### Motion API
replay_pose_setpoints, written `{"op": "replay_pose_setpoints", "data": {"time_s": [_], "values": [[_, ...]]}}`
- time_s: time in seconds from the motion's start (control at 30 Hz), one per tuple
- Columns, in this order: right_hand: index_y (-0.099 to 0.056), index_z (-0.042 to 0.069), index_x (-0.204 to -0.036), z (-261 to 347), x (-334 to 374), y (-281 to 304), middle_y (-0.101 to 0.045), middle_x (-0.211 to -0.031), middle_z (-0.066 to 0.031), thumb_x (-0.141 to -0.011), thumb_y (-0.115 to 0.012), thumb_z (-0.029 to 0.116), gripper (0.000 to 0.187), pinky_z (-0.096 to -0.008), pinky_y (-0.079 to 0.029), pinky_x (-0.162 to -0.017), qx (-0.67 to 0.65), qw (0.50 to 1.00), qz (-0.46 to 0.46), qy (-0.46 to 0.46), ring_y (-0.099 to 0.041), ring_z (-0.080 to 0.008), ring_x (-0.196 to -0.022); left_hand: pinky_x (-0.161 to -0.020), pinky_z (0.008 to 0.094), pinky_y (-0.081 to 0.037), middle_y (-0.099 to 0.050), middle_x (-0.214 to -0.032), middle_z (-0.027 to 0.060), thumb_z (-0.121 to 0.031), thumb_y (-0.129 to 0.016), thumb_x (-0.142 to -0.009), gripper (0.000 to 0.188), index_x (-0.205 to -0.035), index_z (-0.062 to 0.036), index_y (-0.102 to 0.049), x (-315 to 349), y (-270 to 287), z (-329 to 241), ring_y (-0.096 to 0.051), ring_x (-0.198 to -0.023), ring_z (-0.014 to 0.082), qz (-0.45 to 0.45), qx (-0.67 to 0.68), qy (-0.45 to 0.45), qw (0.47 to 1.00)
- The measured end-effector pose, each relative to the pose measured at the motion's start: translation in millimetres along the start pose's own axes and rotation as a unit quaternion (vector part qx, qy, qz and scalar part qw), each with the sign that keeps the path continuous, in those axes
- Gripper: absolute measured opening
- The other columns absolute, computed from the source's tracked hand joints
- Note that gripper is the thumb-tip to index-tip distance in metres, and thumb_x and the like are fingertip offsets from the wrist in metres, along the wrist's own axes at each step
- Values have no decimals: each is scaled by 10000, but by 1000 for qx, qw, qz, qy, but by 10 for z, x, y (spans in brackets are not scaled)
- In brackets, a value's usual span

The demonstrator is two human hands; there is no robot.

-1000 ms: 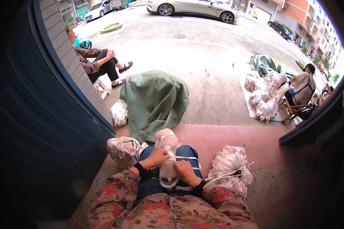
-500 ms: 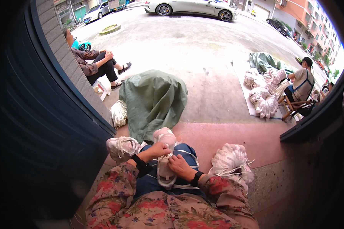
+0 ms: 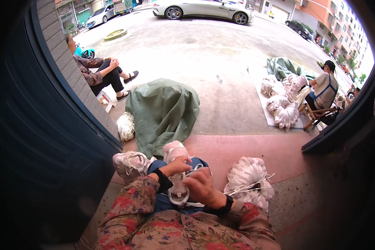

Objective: The recorder is tying shoe laces and then bundling pairs of shoes into large green sacks.

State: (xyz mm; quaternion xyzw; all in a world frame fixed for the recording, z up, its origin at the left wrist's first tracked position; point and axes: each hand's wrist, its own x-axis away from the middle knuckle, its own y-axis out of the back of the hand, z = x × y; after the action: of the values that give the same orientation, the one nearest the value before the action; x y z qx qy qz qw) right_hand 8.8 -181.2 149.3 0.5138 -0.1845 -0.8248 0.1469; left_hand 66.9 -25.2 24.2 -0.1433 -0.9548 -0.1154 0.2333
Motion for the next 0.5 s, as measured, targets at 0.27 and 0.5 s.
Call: {"op": "replay_pose_setpoints", "data": {"time_s": [0.27,0.5], "values": [[-411,113,-693,259,-700,1012,-344,-708,-30,-801,-475,159,133,-331,-303,-609,66,913,-399,54,-348,-178,-677,-493,300,-465,-588,-630,108,-91,-654,-599,360,-920,39,-553,-242,-52,273,-579,-531,174,33,-55,-34,997],[-486,4,-818,120,-574,2124,-473,-833,-107,-868,-435,181,191,-369,-407,-713,199,852,-476,87,-449,-218,-766,-692,427,-445,-600,-823,179,-132,-507,-715,167,-830,-52,-598,1,30,229,-573,-781,346,-155,-287,-198,925]]}}
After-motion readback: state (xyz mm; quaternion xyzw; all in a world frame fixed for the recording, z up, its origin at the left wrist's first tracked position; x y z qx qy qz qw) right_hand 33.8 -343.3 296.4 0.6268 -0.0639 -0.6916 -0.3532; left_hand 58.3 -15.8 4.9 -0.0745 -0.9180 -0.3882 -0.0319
